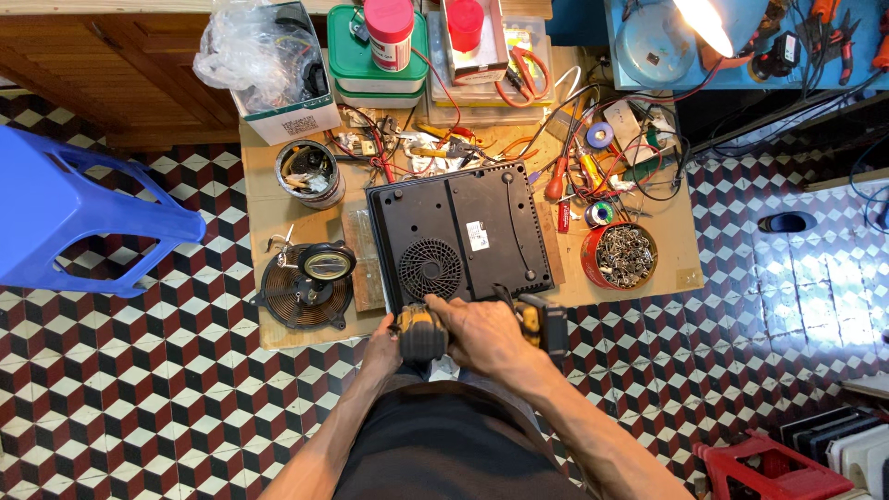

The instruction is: The person disassembles an induction cooktop using a power drill, removes the back cover, and manipulates internal components including a circuit board and fan. The person then reassembles the cooktop by securing the cover with screws and places the unit on a stool.

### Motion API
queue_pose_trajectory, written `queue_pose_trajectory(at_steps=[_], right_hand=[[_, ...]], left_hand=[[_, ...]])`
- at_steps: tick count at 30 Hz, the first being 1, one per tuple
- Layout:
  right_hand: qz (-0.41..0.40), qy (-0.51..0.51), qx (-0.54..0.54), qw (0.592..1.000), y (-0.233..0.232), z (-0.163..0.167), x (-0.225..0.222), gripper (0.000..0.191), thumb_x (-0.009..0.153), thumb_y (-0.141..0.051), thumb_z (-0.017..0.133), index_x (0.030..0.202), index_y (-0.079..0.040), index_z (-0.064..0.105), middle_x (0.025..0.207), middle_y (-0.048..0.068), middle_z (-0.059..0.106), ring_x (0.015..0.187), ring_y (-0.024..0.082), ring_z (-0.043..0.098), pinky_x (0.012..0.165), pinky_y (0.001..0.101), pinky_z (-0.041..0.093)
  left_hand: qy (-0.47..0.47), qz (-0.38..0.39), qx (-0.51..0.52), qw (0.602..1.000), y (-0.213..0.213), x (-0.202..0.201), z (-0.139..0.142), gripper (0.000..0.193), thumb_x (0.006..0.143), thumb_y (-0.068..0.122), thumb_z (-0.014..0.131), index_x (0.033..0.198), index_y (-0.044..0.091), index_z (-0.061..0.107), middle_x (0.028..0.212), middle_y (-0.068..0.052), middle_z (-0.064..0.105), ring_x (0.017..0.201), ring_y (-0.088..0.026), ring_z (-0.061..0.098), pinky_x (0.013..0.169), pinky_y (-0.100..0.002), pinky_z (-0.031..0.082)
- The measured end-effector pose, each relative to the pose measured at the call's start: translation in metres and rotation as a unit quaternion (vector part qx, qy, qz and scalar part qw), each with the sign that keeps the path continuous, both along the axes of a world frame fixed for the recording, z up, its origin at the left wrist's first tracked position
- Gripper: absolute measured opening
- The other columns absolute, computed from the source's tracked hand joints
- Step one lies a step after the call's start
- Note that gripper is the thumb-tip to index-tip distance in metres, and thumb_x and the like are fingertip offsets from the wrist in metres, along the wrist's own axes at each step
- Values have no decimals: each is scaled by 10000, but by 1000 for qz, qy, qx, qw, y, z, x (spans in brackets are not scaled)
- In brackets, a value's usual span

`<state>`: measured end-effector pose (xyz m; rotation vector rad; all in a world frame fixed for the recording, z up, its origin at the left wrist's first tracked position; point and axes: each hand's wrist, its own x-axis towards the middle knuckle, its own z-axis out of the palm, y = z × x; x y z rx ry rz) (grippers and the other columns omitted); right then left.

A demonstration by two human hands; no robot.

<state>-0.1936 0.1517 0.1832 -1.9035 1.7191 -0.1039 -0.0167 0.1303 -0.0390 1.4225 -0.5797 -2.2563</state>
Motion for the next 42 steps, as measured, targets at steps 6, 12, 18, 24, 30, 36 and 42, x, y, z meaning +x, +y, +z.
queue_pose_trajectory(at_steps=[6,12,18,24,30,36,42], right_hand=[[-82,-7,7,997,20,41,-50,768,709,-61,724,1449,-178,554,1041,135,760,870,322,743,770,427,581],[-434,-95,-14,896,103,34,-122,591,738,-156,808,1308,-118,659,1005,89,776,884,218,757,787,361,591],[-604,-55,27,794,148,-49,-215,352,835,-218,795,1117,-16,733,817,139,755,717,220,710,674,359,574],[-580,-197,-50,789,148,-114,-272,376,785,-229,802,1076,-5,724,830,87,750,714,170,674,643,347,552],[-528,-173,-34,831,122,-145,-306,408,794,-237,816,1107,5,717,878,89,771,761,157,712,724,333,577],[-539,-224,13,812,124,-140,-324,380,821,-208,793,1119,15,713,896,136,774,773,188,696,715,350,575],[-535,-282,0,797,147,-91,-337,480,748,-118,820,1190,11,684,1055,80,774,919,162,723,819,298,583]], left_hand=[[-262,-192,-174,930,1,7,15,729,874,262,725,1518,103,422,1329,-140,647,1005,-213,726,786,-327,595],[-341,-180,-255,887,-1,1,49,538,946,267,662,1456,129,561,1229,-151,733,1032,-232,728,876,-353,560],[-260,-188,-376,870,-15,-77,73,363,944,204,637,1280,72,674,1172,-112,718,950,-203,733,805,-337,577],[-255,-264,-392,844,-29,-161,71,380,919,196,662,1273,58,674,1074,-113,715,854,-205,718,775,-324,574],[-278,-277,-396,830,-26,-192,60,365,904,180,684,1234,26,679,1117,-122,693,859,-212,715,755,-335,577],[-322,-263,-346,841,-20,-205,60,362,940,204,650,1259,37,683,1118,-138,707,894,-230,732,776,-337,578],[-113,-137,-53,983,-29,-274,43,360,998,178,564,1305,11,653,1100,-132,773,909,-190,750,807,-295,616]])
